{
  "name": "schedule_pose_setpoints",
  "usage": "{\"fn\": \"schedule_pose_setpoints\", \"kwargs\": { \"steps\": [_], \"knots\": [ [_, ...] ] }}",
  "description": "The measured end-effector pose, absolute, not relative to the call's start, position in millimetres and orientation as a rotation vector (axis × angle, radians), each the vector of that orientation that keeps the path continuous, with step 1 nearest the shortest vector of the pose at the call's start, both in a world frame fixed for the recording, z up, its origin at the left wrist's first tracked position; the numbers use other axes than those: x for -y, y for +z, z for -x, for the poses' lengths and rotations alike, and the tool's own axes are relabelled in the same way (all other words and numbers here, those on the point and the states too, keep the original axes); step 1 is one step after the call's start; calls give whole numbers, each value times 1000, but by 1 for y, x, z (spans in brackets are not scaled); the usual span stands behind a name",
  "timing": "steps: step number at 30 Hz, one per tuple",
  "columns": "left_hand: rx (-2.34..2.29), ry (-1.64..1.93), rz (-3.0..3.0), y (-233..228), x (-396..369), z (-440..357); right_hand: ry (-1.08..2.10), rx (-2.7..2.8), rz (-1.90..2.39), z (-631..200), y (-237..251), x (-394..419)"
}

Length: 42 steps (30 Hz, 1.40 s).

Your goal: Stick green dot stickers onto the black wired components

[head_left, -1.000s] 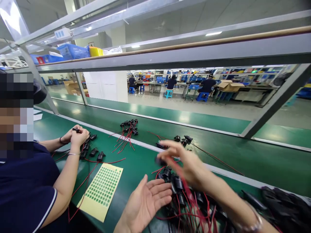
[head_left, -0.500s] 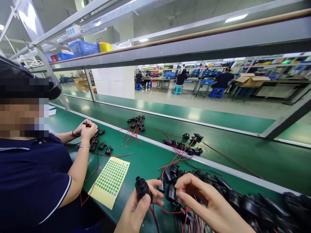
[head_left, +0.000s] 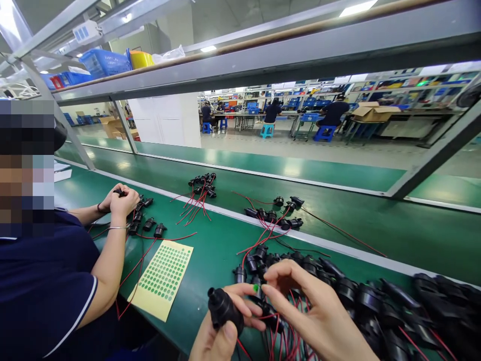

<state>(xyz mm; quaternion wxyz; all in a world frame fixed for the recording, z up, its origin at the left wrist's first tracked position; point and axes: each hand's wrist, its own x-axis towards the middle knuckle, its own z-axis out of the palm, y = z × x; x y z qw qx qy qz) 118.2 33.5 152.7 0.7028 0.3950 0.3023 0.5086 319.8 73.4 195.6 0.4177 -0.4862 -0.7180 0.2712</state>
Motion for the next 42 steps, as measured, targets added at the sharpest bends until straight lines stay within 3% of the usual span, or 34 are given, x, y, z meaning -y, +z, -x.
{"fn": "schedule_pose_setpoints", "kwargs": {
  "steps": [11,20,27,35,42],
  "knots": [
    [-615,1248,-946,148,-33,-126,1090,1713,1243,-316,208,-76],
    [-786,1287,-908,151,-39,-135,1086,1641,1252,-320,210,-73],
    [-550,1241,-832,138,-39,-125,1152,1647,1247,-325,215,-77],
    [-1269,1235,-1124,150,-28,-129,1405,1718,1210,-324,216,-70],
    [-1285,1276,-1168,151,-27,-135,1514,1758,1244,-313,218,-61]
  ]
}}
